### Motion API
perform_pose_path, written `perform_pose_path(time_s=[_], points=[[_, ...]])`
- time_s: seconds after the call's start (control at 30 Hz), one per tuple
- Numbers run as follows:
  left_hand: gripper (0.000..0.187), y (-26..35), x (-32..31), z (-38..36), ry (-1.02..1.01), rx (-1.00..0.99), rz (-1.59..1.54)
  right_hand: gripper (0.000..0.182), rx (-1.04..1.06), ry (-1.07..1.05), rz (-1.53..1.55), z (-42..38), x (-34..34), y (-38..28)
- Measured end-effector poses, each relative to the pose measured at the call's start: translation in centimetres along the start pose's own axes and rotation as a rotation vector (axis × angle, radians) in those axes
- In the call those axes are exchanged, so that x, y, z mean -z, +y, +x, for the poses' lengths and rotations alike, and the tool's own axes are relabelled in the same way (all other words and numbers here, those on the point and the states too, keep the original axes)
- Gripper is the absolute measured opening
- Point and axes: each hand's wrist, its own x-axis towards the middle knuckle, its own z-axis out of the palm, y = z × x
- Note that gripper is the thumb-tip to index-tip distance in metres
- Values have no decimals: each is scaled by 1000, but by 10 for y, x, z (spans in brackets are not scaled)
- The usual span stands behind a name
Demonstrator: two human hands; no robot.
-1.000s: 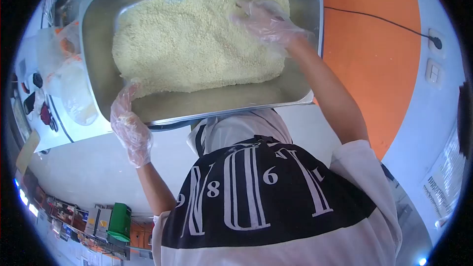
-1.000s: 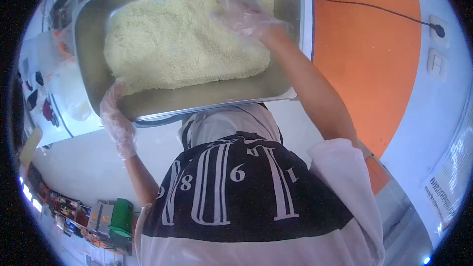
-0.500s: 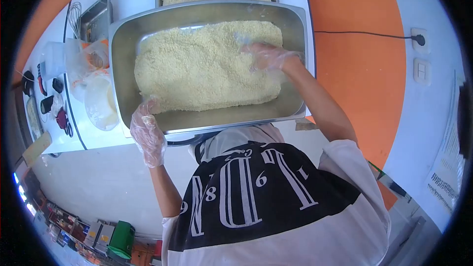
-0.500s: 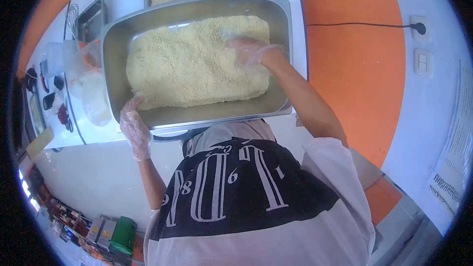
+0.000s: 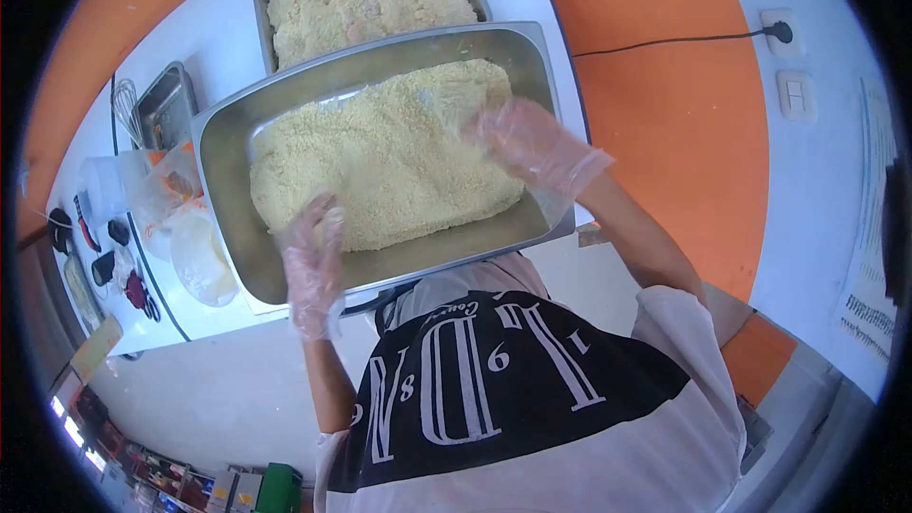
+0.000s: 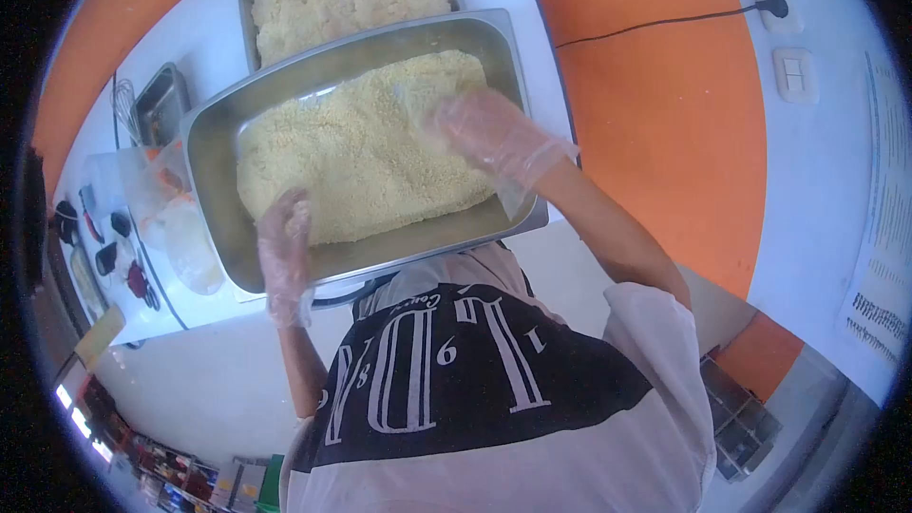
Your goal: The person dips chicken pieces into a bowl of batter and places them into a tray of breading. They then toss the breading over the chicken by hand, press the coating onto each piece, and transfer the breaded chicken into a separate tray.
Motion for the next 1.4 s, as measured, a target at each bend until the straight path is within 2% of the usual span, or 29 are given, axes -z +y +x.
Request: perform_pose_path(time_s=[0.07,0.13,0.17,0.23,0.3,0.33,0.4,0.53,0.6,0.63,0.67,0.7,0.73,0.77,0.8,0.83,0.87,0.9,0.93,0.97,1.03,1.1,1.17,1.2,1.27,1.3,1.33,1.37,1.4], points=[[41,25,-21,16,-136,-55,37,49,23,-10,90,-21,-21,0],[44,53,-49,33,-197,-105,103,61,-151,-12,277,-37,-35,-8],[46,56,-68,45,-222,-189,123,61,-157,-7,275,-36,-49,-5],[47,45,-105,79,-249,-273,145,80,-510,16,205,-26,-83,-4],[59,14,-147,110,-268,-400,615,88,-583,-68,309,-19,-96,-16],[59,-9,-161,107,-269,-407,619,96,-652,-152,407,-16,-99,-23],[53,-50,-178,98,-162,-760,836,91,-633,-158,450,-15,-94,-42],[59,-70,-184,85,-208,-748,819,85,-546,-257,620,-20,-98,-51],[51,-87,-179,73,-156,-1058,1008,80,-506,-248,575,-14,-100,-53],[51,-70,-173,70,-157,-1060,1012,76,-464,-239,524,-10,-100,-54],[45,-36,-163,67,-383,-929,961,76,-463,-237,525,-3,-110,-49],[40,-15,-159,64,-604,-790,900,66,-421,-287,661,7,-132,-39],[40,-13,-159,62,-605,-789,901,58,-376,-339,796,14,-159,-30],[39,-12,-159,60,-577,-747,764,58,-375,-338,798,17,-202,-20],[37,-12,-158,60,-549,-705,630,48,-238,-164,988,20,-253,-9],[37,-13,-157,62,-548,-706,632,39,-94,16,1166,25,-241,-15],[35,-14,-157,66,-595,-580,540,36,-278,-61,1083,20,-228,-15],[33,-15,-157,72,-637,-455,446,32,-459,-155,994,18,-175,-28],[33,-10,-151,83,-635,-455,447,29,-625,-257,911,16,-118,-42],[36,1,-139,95,-656,-382,327,29,-622,-262,909,18,-87,-46],[40,28,-122,111,-672,-292,199,57,-399,-55,1068,26,-51,-40],[54,49,-113,122,-491,-59,-76,59,-379,-34,1000,49,-63,-13],[57,40,-120,133,-423,-103,-34,61,-611,-65,805,53,-12,-13],[61,34,-124,136,-344,-154,11,61,-611,-64,802,54,-13,-8],[64,21,-132,123,-332,-137,29,43,-588,325,344,54,-28,9],[66,19,-134,112,-324,-119,49,43,-587,325,343,50,-47,26],[66,26,-129,91,-325,-115,45,45,-611,181,324,44,-73,48],[65,42,-116,65,-439,-38,14,48,-631,38,303,41,-86,60],[64,52,-108,45,-552,39,-17,48,-629,33,301,38,-86,53]])
